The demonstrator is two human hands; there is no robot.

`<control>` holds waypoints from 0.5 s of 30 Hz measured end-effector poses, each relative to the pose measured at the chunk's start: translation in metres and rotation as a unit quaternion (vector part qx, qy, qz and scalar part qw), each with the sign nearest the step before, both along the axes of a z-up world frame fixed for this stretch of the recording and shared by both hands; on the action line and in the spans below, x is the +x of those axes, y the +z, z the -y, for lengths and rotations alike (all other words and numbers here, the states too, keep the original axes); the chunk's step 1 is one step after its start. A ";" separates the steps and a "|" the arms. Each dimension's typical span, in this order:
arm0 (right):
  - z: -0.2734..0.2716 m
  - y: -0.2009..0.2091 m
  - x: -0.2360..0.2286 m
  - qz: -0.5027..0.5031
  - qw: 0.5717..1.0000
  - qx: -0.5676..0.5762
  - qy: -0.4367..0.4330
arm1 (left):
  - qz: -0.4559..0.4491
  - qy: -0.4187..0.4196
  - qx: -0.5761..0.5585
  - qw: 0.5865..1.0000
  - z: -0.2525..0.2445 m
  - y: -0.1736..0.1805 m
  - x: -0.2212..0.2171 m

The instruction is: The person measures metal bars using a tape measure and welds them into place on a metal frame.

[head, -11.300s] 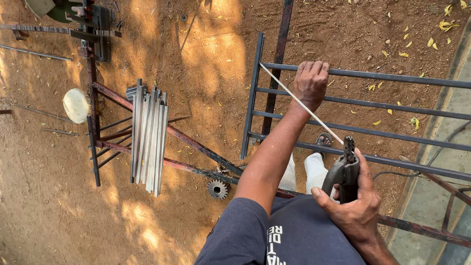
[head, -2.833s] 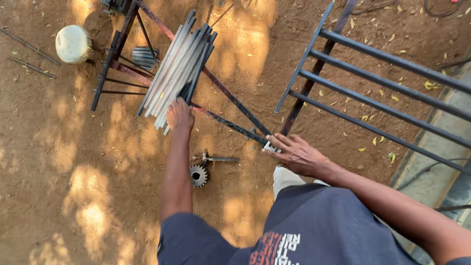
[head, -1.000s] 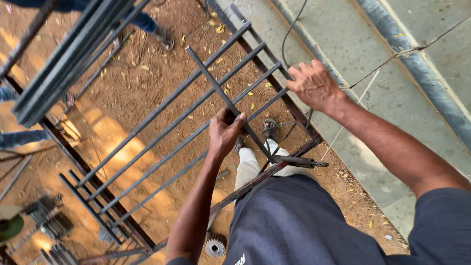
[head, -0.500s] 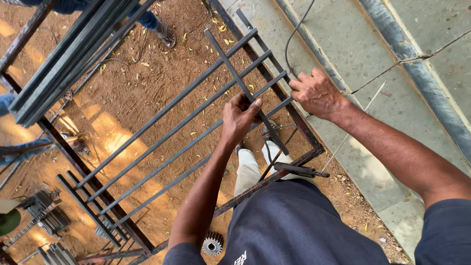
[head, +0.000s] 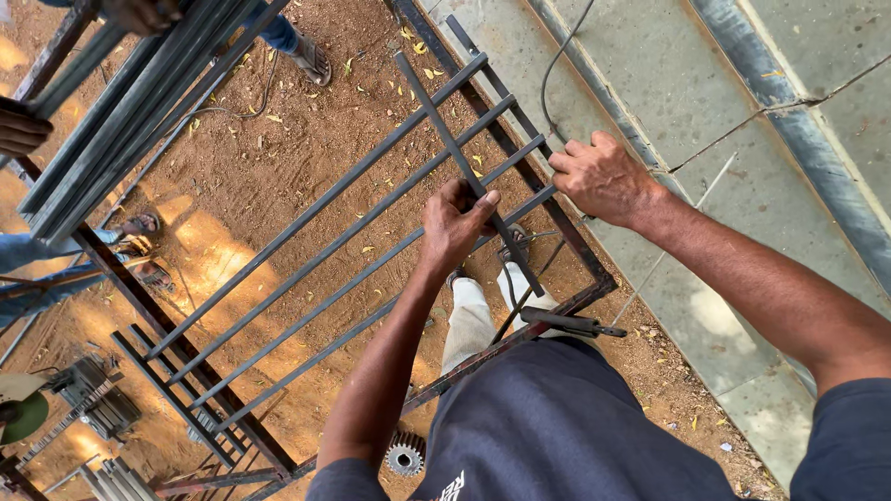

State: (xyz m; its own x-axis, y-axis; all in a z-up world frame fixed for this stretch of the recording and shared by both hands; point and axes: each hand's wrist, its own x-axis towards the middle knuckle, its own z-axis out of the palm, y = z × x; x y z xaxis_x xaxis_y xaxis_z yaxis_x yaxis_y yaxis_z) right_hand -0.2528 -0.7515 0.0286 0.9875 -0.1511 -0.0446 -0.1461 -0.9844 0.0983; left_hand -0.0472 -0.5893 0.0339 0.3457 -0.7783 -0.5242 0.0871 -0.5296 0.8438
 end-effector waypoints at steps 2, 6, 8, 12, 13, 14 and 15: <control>0.001 -0.003 0.000 0.002 1.000 0.005 0.001 | -0.007 -0.006 0.001 1.000 0.002 -0.002 0.001; 0.000 -0.013 -0.001 -0.031 1.000 -0.002 -0.001 | -0.023 0.004 -0.012 1.000 0.013 -0.008 -0.003; 0.002 -0.015 -0.004 -0.032 0.999 -0.006 -0.013 | -0.031 -0.005 -0.019 0.999 0.021 -0.012 -0.004; -0.001 -0.011 -0.019 0.049 0.988 0.092 -0.116 | -0.032 0.014 -0.018 0.999 0.046 -0.021 -0.013; -0.003 -0.008 -0.024 0.067 0.976 0.137 -0.158 | -0.039 0.022 -0.016 0.999 0.054 -0.025 -0.016; -0.007 -0.005 -0.030 0.060 0.957 0.190 -0.212 | -0.048 0.031 -0.014 0.998 0.060 -0.029 -0.019; -0.010 -0.002 -0.036 0.052 0.932 0.242 -0.265 | -0.051 0.041 -0.018 0.998 0.067 -0.032 -0.022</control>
